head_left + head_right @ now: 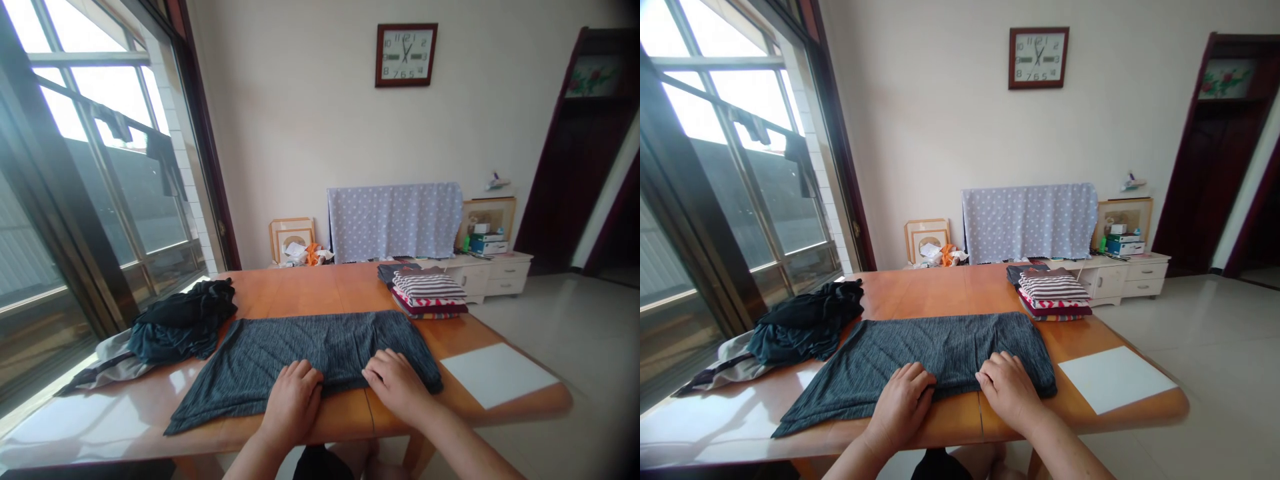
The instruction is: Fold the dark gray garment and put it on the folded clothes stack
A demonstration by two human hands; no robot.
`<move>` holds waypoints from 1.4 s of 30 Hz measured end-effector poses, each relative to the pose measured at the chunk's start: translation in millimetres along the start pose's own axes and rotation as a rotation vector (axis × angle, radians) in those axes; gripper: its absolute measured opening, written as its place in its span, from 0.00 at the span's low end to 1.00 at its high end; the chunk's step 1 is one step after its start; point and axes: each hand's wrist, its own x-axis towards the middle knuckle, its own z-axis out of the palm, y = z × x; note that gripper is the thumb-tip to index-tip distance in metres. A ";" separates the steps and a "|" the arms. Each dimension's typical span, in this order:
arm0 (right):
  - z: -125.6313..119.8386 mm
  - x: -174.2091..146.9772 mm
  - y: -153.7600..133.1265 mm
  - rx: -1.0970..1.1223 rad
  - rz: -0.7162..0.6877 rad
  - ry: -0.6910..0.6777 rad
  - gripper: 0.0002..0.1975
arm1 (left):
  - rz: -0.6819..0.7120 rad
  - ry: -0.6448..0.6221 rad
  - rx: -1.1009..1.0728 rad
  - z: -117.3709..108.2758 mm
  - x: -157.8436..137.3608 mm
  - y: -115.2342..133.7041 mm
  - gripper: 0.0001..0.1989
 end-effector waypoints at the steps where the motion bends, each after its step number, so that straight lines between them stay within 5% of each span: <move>1: -2.0 2.3 -3.2 0.020 0.000 0.017 0.14 | -0.003 -0.007 0.000 -0.1 0.3 0.2 0.09; 5: -2.9 9.9 -23.6 0.136 -0.045 0.050 0.10 | -0.021 -0.029 -0.011 -1.2 -1.1 1.8 0.06; 11: 21.4 9.7 -39.9 0.181 -0.105 -0.076 0.06 | -0.118 -0.002 0.004 -5.7 -14.9 -7.7 0.08; 26: 35.8 31.5 -89.0 0.196 -0.177 -0.085 0.06 | -0.356 0.160 -0.085 -48.6 -79.1 -96.7 0.13; 42: 43.3 45.6 -76.9 0.372 -0.156 -0.221 0.13 | -0.375 0.206 -0.025 -47.3 -84.5 -101.4 0.10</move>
